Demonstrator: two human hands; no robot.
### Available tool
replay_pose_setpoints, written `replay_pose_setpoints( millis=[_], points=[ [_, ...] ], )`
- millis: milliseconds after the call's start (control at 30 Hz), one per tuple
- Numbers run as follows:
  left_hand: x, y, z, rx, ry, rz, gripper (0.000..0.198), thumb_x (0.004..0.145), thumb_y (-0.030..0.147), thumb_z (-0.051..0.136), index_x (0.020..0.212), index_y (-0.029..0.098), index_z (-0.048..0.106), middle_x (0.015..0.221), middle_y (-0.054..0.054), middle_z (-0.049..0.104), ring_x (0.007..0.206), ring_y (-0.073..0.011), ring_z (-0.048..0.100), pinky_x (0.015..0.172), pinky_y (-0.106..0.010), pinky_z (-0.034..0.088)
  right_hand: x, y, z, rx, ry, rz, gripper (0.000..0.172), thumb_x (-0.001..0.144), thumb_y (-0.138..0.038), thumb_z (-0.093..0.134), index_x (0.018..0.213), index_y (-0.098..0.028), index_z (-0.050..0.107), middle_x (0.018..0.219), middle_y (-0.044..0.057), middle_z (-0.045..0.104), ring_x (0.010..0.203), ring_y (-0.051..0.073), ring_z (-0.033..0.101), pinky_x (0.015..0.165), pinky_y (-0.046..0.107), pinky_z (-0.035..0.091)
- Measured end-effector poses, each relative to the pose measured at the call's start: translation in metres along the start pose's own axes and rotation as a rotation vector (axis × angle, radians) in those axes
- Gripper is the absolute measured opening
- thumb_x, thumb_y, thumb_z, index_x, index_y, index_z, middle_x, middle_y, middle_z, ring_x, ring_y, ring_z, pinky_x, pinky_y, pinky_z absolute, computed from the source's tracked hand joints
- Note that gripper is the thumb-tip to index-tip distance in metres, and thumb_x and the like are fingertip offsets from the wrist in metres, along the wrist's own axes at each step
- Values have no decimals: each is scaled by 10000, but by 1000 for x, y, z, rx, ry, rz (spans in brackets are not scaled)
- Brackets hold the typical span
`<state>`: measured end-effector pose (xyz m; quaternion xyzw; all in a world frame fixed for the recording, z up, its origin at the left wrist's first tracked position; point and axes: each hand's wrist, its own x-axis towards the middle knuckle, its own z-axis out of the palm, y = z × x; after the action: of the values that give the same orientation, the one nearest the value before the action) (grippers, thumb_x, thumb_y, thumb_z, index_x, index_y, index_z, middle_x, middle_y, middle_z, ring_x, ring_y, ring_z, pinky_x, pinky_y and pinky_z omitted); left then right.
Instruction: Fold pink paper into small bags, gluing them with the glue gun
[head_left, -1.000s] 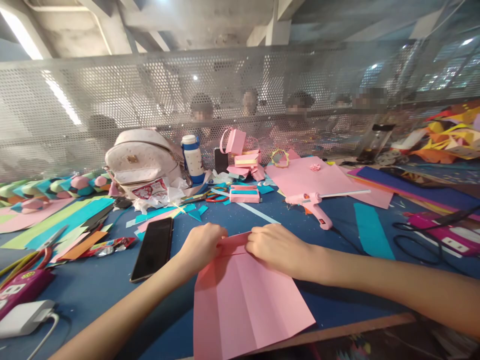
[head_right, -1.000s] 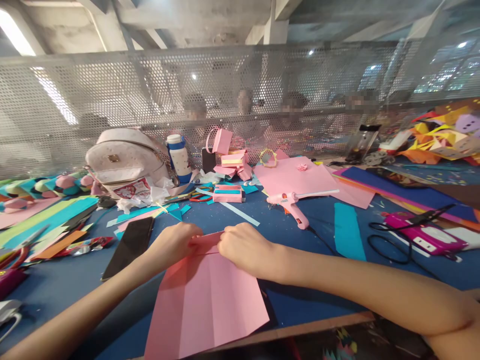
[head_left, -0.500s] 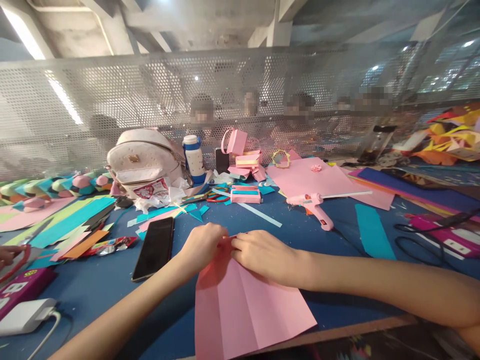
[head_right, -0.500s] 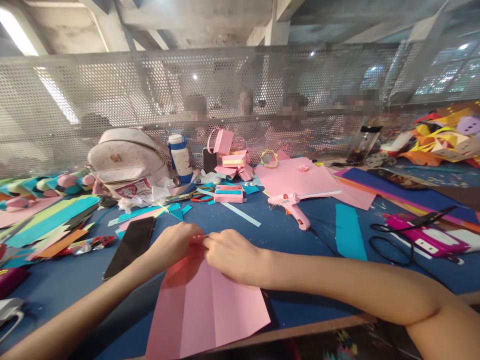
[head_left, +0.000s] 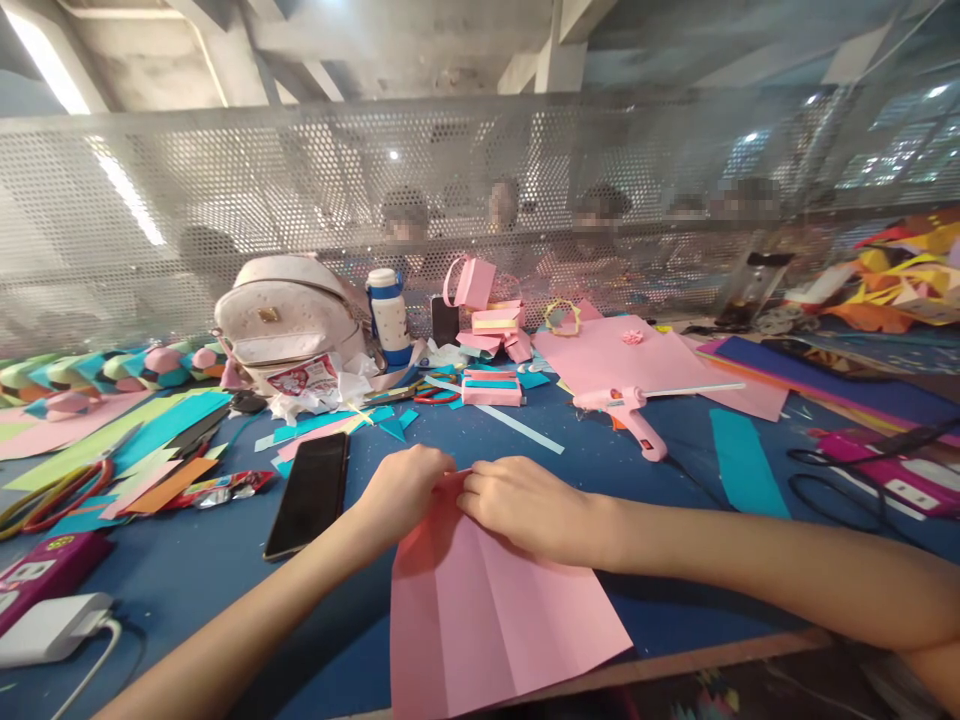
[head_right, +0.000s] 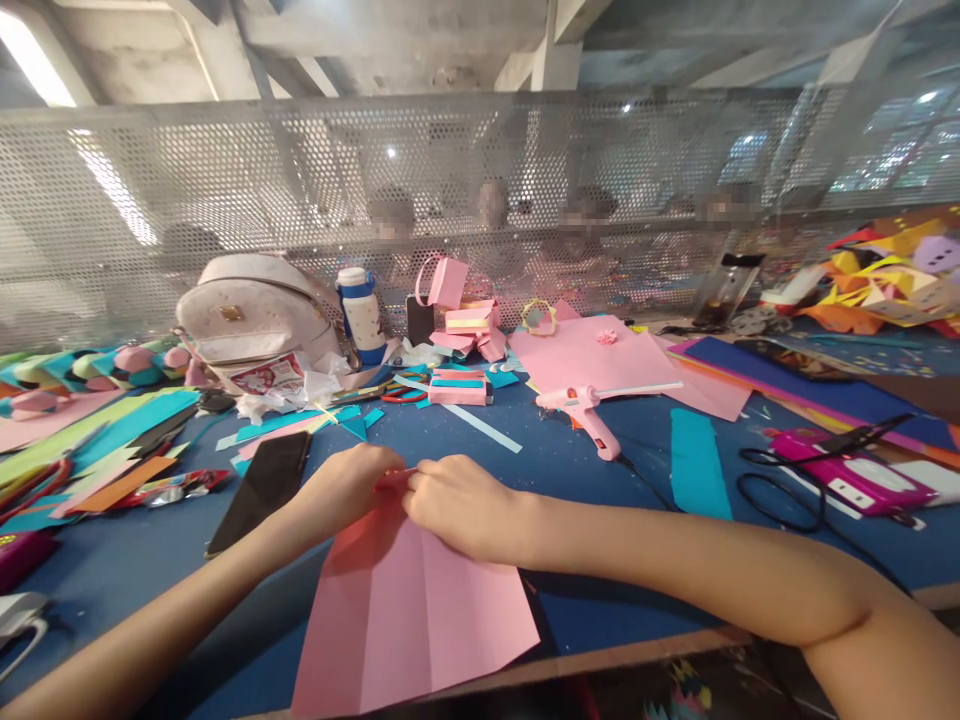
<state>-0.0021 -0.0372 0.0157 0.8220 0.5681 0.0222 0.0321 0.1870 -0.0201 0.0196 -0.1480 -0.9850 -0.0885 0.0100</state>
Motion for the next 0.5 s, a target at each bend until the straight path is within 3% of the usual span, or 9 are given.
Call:
replay_pose_setpoints(
  millis=[167, 300, 400, 500],
  points=[
    [-1, 2, 0, 38, 6, -34, 190, 776, 70, 495, 784, 191, 642, 837, -62, 705, 816, -232, 677, 608, -257, 396, 1, 0, -6, -7, 19, 9, 137, 844, -58, 526, 888, -160, 606, 888, 45, 653, 861, 211, 579, 623, 314, 388],
    [0, 3, 0, 55, 11, -59, 162, 798, 109, 500, 788, 182, 644, 808, -75, 705, 781, -243, 680, 604, -270, 403, 6, 4, -15, -56, 137, 211, 118, 855, -182, 597, 966, -166, 558, 925, 44, 626, 860, 217, 585, 609, 313, 392],
    [1, 4, 0, 60, 21, -43, 179, 794, 92, 494, 779, 188, 645, 806, -65, 711, 784, -241, 680, 622, -277, 407, 13, 9, -20, -51, 139, 291, 214, 839, -306, 651, 962, -164, 548, 938, 52, 632, 873, 224, 605, 617, 311, 403],
    [2, 7, -2, 60, 34, -3, 200, 773, 52, 493, 735, 187, 635, 795, -56, 711, 808, -230, 676, 669, -281, 408, 19, 15, -24, -34, 103, 321, 206, 854, -336, 623, 950, -162, 570, 940, 67, 655, 892, 233, 625, 623, 302, 408]
  ],
)
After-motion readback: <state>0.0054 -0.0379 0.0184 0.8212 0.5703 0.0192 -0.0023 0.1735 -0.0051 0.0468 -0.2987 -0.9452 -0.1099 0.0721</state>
